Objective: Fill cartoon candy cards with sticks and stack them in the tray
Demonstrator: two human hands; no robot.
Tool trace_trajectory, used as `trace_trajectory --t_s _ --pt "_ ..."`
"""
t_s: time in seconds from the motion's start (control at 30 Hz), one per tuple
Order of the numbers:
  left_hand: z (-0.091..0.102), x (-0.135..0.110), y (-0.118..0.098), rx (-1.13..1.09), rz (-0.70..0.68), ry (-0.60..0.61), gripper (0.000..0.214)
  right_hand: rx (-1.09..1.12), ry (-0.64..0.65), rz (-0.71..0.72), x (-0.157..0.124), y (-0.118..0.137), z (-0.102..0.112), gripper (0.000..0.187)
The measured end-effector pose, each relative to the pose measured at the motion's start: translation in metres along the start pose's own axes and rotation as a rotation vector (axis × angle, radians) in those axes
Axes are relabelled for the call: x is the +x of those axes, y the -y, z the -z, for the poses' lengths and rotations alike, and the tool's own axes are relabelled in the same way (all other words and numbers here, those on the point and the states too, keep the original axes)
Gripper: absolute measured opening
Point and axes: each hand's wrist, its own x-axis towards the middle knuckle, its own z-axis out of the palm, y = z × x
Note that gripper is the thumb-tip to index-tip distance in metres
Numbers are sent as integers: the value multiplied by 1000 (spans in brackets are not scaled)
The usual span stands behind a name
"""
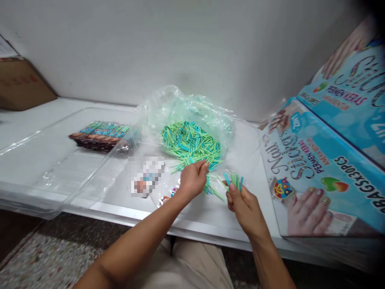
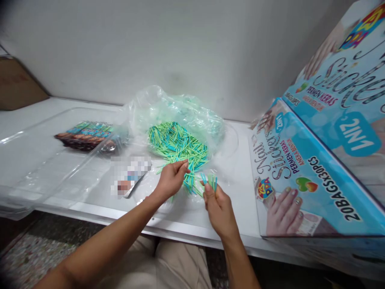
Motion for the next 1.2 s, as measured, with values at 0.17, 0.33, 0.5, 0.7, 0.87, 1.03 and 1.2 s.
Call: trace_trajectory --t_s 0.17,0.33,0.5,0.7,0.87,1.03,1.2 --pt "-15 -23 -5 -363 109 103 57 -64 386 112 -10 13 -27 25" --pt "13 -36 13 64 -85 65 48 -183 514 19 -10 5 -28 25" --pt "53 -34 45 934 -27 7 49 -159 422 -70 -6 -3 -24 32" --pt "59 -33 57 914 40 41 32 -246 443 32 -5 8 -33 29" --pt "67 -35 46 506 -41 87 23 -311 243 116 5 15 -34 27" --pt "71 -45 32 7 11 237 19 -416 220 237 15 25 -34 27" --pt "77 -51 23 -74 54 327 34 -579 223 301 13 32 -40 19"
